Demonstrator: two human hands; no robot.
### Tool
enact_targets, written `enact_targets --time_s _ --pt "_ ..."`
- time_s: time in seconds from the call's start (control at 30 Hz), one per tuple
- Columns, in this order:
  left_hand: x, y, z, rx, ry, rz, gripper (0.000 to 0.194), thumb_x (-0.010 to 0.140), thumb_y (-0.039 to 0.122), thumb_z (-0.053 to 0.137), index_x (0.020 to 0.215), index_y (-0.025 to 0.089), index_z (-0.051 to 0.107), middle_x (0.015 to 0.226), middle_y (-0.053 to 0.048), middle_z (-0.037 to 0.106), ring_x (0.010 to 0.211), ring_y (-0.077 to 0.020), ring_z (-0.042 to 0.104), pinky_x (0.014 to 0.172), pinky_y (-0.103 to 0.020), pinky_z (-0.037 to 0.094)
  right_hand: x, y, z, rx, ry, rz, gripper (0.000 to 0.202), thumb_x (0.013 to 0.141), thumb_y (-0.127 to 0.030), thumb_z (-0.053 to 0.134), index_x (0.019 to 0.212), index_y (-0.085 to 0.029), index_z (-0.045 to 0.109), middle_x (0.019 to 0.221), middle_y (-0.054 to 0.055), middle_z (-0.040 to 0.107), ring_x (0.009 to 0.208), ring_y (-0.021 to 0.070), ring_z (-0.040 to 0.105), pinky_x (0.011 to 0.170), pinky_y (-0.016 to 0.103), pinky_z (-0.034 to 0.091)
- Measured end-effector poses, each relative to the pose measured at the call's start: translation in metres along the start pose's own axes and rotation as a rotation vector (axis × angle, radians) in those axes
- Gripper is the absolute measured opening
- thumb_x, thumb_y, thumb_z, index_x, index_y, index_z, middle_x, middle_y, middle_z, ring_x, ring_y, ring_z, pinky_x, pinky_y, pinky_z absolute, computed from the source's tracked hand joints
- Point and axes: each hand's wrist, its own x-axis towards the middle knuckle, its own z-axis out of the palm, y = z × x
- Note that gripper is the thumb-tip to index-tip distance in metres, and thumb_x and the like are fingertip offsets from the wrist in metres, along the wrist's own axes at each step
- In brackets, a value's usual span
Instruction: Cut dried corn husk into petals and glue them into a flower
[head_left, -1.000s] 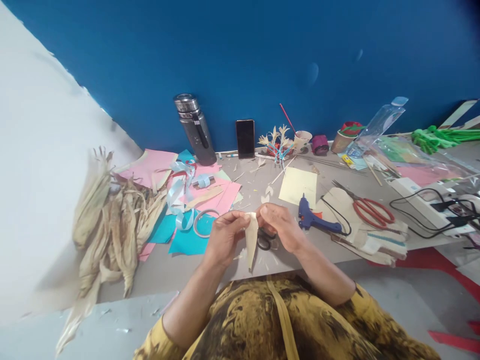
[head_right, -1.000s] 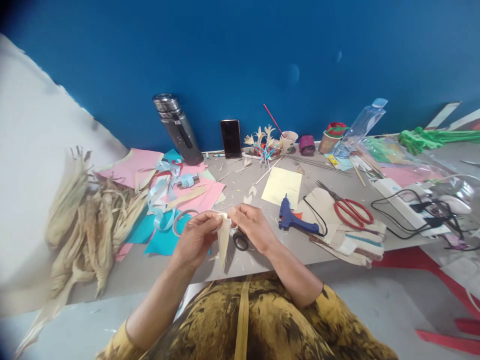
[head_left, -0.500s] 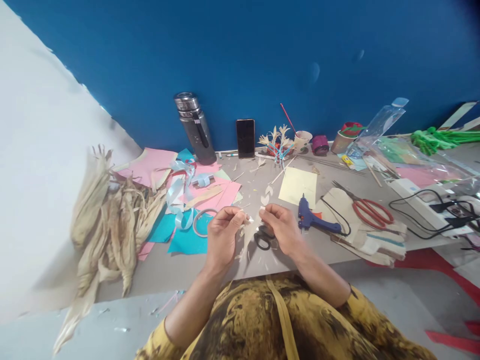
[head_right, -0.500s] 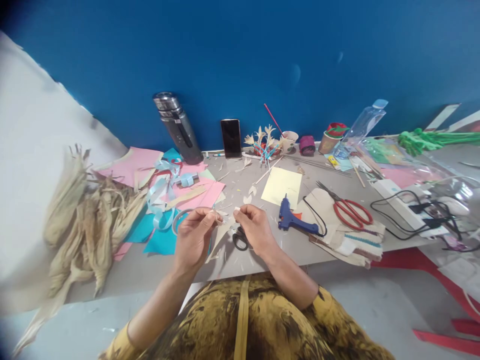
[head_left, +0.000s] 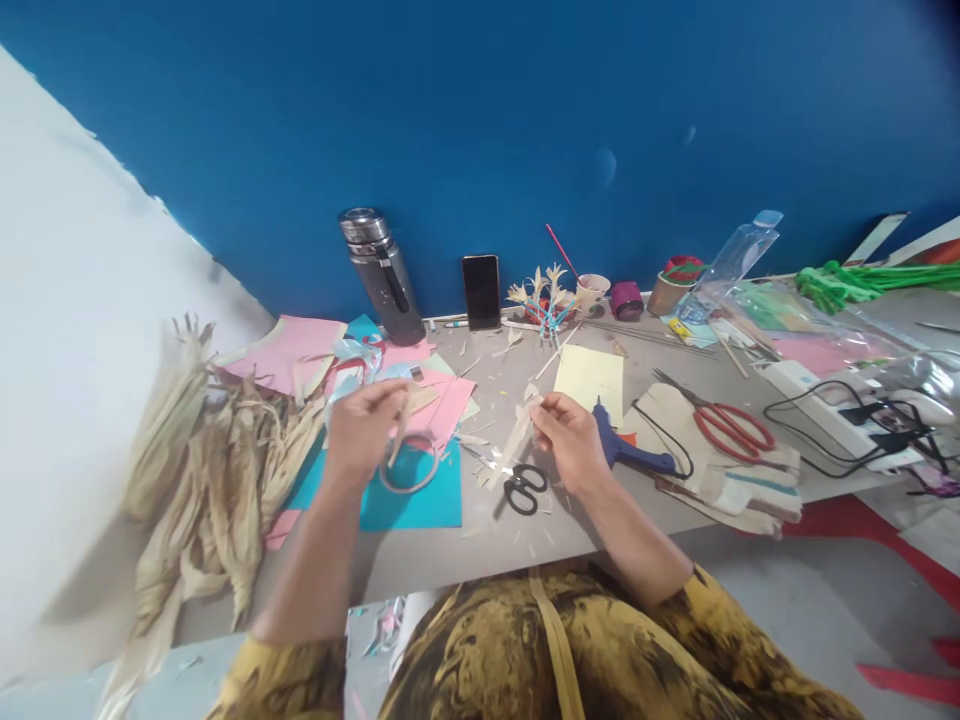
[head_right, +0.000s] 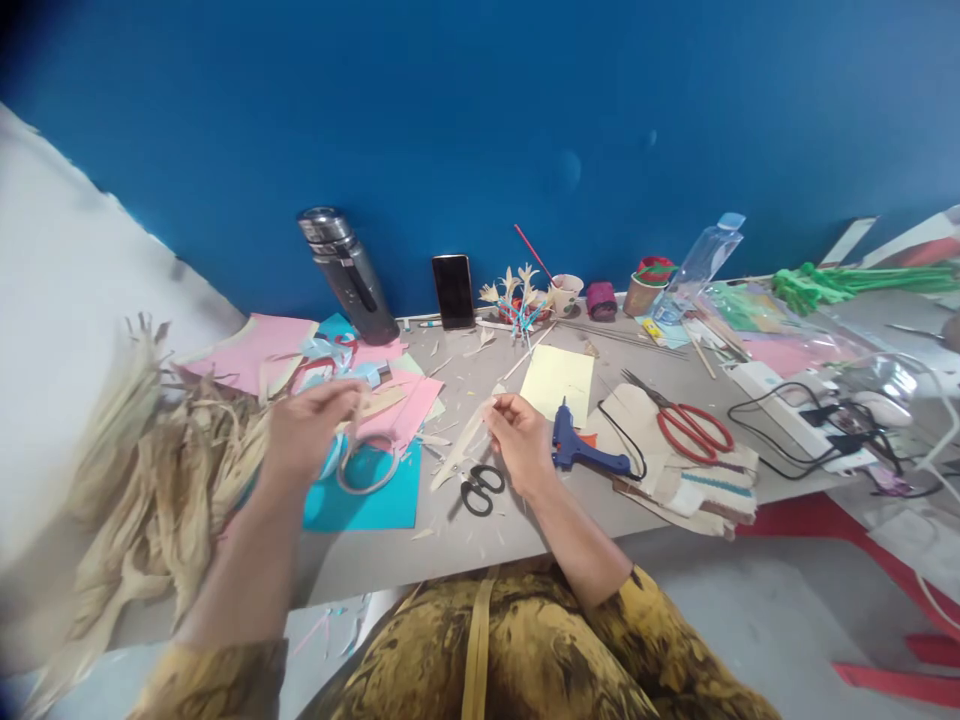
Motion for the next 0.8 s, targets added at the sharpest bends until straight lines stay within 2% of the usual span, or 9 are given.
enact_targets --time_s 0.07,0.13,0.17,0.23,0.3,0.4,0.47,0.67,0.8 --pt "-0.003 -0.007 0.010 0.188 0.021 0.091 0.038 0.074 0.025 0.069 0.111 0.021 0.073 0.094 -0.005 0.075 0.088 -0.0223 0.068 0.076 -0.030 0.052 -0.003 -0.001 0.003 0.050 -0.047 0.000 0.035 0.069 -0.048 0.076 0.083 -0.020 0.060 0.064 -0.004 0.051 0.051 0.0097 0.041 0.045 0.022 0.034" --pt "-0.018 -0.004 0.020 0.231 0.035 0.128 0.036 0.081 0.030 0.063 0.115 0.022 0.072 0.102 -0.007 0.075 0.093 -0.0227 0.068 0.079 -0.031 0.052 -0.007 -0.003 0.006 0.070 -0.095 -0.014 0.030 0.072 -0.045 0.075 0.082 -0.020 0.061 0.063 -0.005 0.051 0.051 0.0095 0.041 0.045 0.022 0.033" --pt "-0.027 -0.001 0.026 0.194 -0.050 0.085 0.030 0.084 0.033 0.060 0.108 0.021 0.074 0.097 -0.007 0.075 0.086 -0.0217 0.069 0.075 -0.030 0.052 -0.009 -0.004 0.008 0.055 -0.114 -0.031 0.028 0.074 -0.043 0.074 0.081 -0.020 0.061 0.063 -0.005 0.052 0.052 0.0096 0.041 0.046 0.022 0.033" --pt "-0.046 0.007 0.039 0.125 -0.336 0.017 0.025 0.083 0.035 0.061 0.098 0.020 0.075 0.086 -0.005 0.075 0.078 -0.0201 0.067 0.068 -0.028 0.050 -0.014 -0.008 0.012 -0.034 -0.143 -0.080 0.022 0.077 -0.040 0.071 0.081 -0.019 0.062 0.066 -0.003 0.055 0.055 0.0104 0.044 0.049 0.022 0.035" --pt "-0.058 0.012 0.053 0.099 -0.446 0.021 0.019 0.082 0.030 0.059 0.085 0.018 0.073 0.077 -0.003 0.071 0.069 -0.0171 0.063 0.061 -0.026 0.046 -0.020 -0.013 0.016 -0.147 -0.157 -0.134 0.019 0.078 -0.037 0.069 0.078 -0.019 0.063 0.071 -0.001 0.060 0.060 0.0121 0.050 0.054 0.023 0.040" --pt "-0.064 0.012 0.070 0.155 -0.400 0.024 0.018 0.078 0.023 0.055 0.062 0.018 0.061 0.059 0.002 0.059 0.057 -0.0129 0.051 0.054 -0.024 0.037 -0.027 -0.017 0.019 -0.253 -0.156 -0.167 0.018 0.079 -0.035 0.067 0.076 -0.018 0.063 0.071 0.000 0.062 0.062 0.0134 0.052 0.057 0.024 0.042" --pt "-0.064 0.010 0.075 0.209 -0.370 0.032 0.018 0.075 0.022 0.053 0.057 0.018 0.055 0.054 0.004 0.052 0.054 -0.0120 0.046 0.052 -0.024 0.032 -0.031 -0.017 0.019 -0.277 -0.128 -0.173 0.018 0.079 -0.035 0.066 0.075 -0.018 0.063 0.068 -0.001 0.061 0.059 0.0129 0.051 0.055 0.024 0.042" --pt "-0.063 0.009 0.071 0.306 -0.386 0.032 0.015 0.071 0.020 0.051 0.056 0.020 0.053 0.051 0.004 0.048 0.051 -0.0122 0.042 0.051 -0.025 0.029 -0.035 -0.017 0.012 -0.285 -0.021 -0.221 0.019 0.082 -0.036 0.065 0.074 -0.019 0.062 0.065 -0.002 0.059 0.053 0.0113 0.047 0.050 0.023 0.039" --pt "-0.065 0.011 0.067 0.309 -0.374 0.005 0.014 0.069 0.019 0.050 0.055 0.020 0.054 0.049 0.004 0.046 0.050 -0.0122 0.041 0.050 -0.024 0.029 -0.035 -0.021 0.009 -0.256 0.031 -0.308 0.016 0.084 -0.033 0.065 0.076 -0.020 0.062 0.069 -0.001 0.062 0.057 0.0123 0.050 0.052 0.023 0.041"
